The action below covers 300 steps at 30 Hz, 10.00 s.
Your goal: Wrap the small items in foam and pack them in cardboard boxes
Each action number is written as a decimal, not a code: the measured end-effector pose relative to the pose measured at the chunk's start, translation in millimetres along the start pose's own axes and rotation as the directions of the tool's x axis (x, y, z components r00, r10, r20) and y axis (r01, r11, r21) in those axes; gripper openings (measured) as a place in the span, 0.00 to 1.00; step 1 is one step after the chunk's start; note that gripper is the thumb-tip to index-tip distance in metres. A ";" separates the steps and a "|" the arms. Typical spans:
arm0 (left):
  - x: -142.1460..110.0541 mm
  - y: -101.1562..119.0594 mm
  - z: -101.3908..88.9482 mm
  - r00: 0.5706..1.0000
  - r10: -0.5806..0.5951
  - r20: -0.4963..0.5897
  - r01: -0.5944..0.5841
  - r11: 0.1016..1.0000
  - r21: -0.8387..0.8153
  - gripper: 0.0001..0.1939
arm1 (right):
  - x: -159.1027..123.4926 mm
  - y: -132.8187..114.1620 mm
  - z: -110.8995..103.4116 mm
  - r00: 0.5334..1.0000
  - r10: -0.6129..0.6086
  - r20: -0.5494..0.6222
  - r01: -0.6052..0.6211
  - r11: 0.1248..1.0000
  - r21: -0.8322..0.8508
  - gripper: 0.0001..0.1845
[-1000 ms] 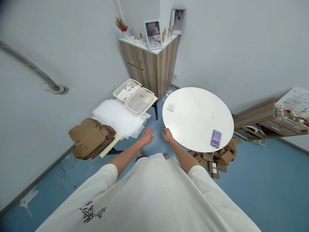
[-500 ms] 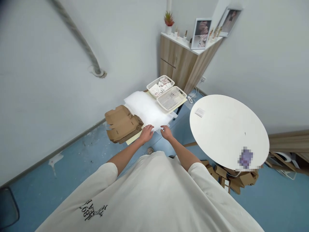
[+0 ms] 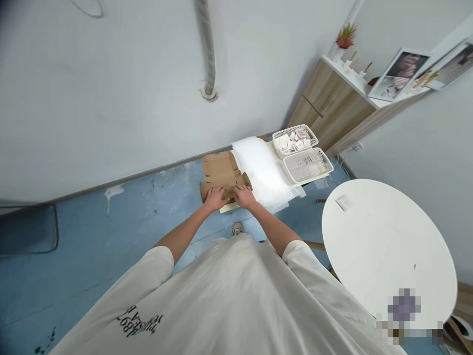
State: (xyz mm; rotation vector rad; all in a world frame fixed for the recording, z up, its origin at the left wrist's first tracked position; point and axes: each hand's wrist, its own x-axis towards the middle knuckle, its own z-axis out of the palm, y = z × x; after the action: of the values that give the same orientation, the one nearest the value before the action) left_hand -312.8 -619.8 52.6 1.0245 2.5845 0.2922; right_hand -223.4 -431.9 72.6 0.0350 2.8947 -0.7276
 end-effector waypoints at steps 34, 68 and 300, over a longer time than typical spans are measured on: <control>-10.1 -28.8 1.8 0.997 -0.027 -0.075 0.034 0.994 0.102 0.28 | 27.3 18.0 8.4 0.986 -0.146 0.080 0.165 0.922 -0.351 0.20; 43.6 127.8 -104.2 0.838 0.365 -0.405 -0.309 0.930 0.198 0.32 | -61.7 76.3 -121.8 0.850 0.016 -0.527 -0.254 0.889 -0.381 0.31; 173.3 731.8 249.9 0.284 0.685 0.671 -0.958 0.226 0.175 0.46 | -579.9 418.1 -26.5 -0.064 0.987 -0.147 -0.770 0.045 0.637 0.45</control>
State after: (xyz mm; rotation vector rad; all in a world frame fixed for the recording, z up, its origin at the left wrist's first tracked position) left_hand 121.6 41.6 9.5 2.3852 1.3296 -0.5022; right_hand 370.6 -41.9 -9.0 2.4377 2.0084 -0.9299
